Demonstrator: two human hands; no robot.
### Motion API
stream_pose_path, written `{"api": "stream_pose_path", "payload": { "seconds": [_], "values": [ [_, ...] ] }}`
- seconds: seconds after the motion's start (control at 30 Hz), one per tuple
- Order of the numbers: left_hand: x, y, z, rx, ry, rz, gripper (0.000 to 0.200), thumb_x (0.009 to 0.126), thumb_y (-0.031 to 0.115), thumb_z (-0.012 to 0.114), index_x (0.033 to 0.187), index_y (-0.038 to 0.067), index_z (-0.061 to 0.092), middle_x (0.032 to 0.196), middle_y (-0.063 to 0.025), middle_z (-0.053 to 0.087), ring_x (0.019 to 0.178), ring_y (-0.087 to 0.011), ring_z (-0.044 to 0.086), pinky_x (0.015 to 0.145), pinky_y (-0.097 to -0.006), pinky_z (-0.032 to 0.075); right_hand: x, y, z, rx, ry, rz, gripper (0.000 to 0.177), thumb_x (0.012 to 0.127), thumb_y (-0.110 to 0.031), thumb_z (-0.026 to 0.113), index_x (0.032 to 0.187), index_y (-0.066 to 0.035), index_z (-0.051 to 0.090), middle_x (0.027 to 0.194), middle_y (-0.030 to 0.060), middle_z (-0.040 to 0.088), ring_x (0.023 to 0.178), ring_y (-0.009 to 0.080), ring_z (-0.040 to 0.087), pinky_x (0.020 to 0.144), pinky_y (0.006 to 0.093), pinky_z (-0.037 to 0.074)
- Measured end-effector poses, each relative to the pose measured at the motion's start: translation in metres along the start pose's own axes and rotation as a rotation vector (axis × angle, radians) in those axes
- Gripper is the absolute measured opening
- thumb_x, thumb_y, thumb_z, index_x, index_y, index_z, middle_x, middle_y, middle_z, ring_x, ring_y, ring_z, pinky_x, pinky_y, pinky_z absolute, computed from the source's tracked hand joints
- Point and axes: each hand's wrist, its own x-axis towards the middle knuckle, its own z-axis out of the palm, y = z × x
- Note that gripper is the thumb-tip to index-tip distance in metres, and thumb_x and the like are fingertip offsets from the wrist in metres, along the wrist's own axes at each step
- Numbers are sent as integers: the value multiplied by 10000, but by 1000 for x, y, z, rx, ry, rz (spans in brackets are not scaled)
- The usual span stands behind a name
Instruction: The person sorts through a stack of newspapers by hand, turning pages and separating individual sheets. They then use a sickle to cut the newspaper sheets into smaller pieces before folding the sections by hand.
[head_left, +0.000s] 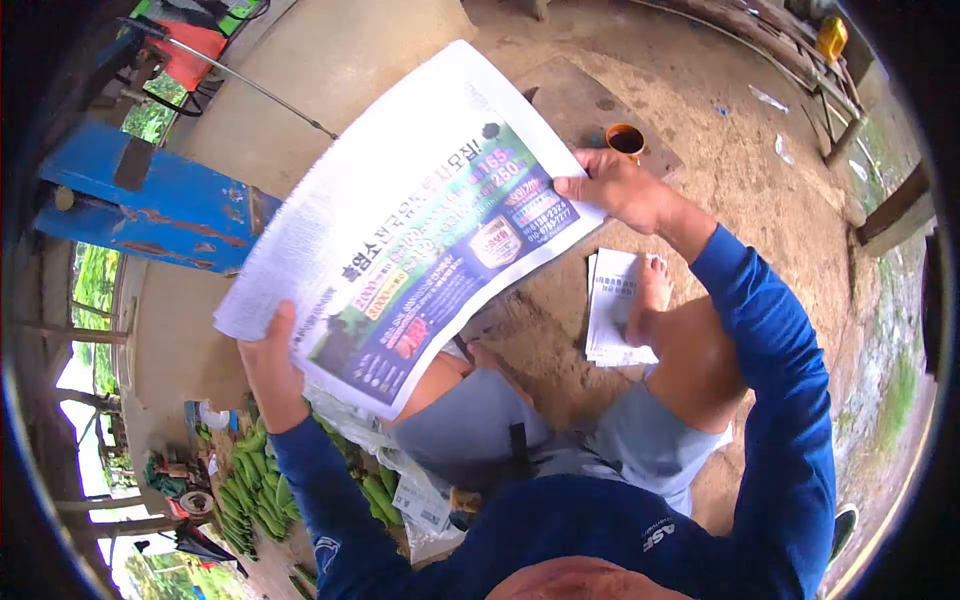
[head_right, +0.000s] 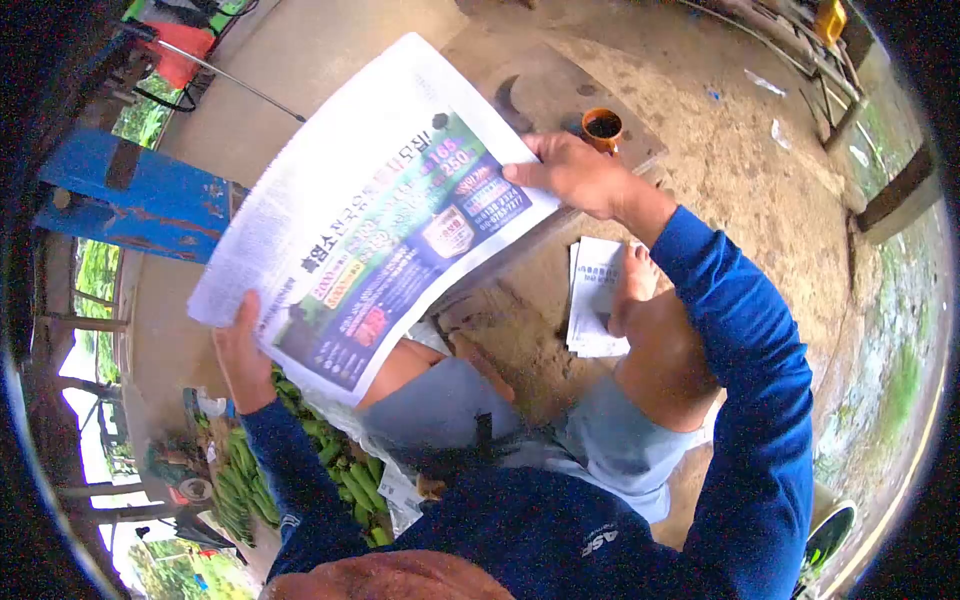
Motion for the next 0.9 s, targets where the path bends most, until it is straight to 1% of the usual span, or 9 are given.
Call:
{"api": "stream_pose_path", "payload": {
  "seconds": [0.27,0.33,0.37,0.43,0.53,0.63,0.7,0.73,0.9],
  "values": [
    [-64,16,34,359,86,265,281,916,83,669,1151,-70,658,1067,-124,690,950,-216,648,862,-346,493,9,7,10,-57,134,15,279,964,-169,662,1160,27,632,1007,64,713,873,126,651,811,286,523],
    [-68,10,38,523,119,471,256,913,73,654,1115,-83,671,992,-157,700,892,-237,666,814,-351,505,10,-10,17,-333,222,69,338,958,-189,669,1200,36,598,1049,100,703,918,153,644,846,310,518],
    [-67,6,40,467,141,432,253,910,68,652,1112,-83,673,992,-161,702,890,-245,671,803,-352,509,9,-15,18,-468,268,105,369,955,-200,673,1220,41,581,1070,118,698,941,167,641,863,323,516],
    [-69,7,50,357,180,347,246,905,56,649,1105,-84,677,991,-170,706,886,-260,680,779,-355,517,24,4,11,-677,434,-203,486,933,-250,683,1278,47,513,1160,205,661,1050,301,634,916,394,498],
    [-73,2,48,470,92,508,240,915,42,631,1128,-56,678,1017,-148,703,928,-245,675,829,-347,517,28,4,24,-982,616,-751,523,909,-272,689,1301,20,503,1186,241,641,1091,400,613,927,433,488],
    [-76,7,43,619,15,640,271,884,4,617,1143,-28,689,1015,-164,702,938,-271,681,847,-352,518,5,-29,53,-1044,477,-668,497,899,-274,679,1292,-8,532,1171,248,632,1088,444,592,901,459,490],
    [-73,10,36,649,-47,721,298,853,-24,611,1139,-28,694,1012,-178,703,935,-287,684,847,-357,520,2,-30,58,-1039,217,-487,451,898,-263,670,1263,-18,569,1141,237,637,1063,439,593,881,468,494],
    [-72,12,32,652,-80,727,331,815,-48,605,1131,-26,702,1019,-184,709,939,-298,687,851,-366,522,8,-22,62,-1027,188,-603,350,910,-232,645,1180,-11,623,1068,213,656,1004,413,617,834,476,502],
    [-66,15,23,643,-88,749,341,815,-50,609,1143,-24,697,1053,-187,717,968,-309,695,869,-377,531,5,-18,79,-1035,75,-573,284,904,-199,651,1120,-14,659,999,186,682,913,395,647,799,459,517]
  ]
}}
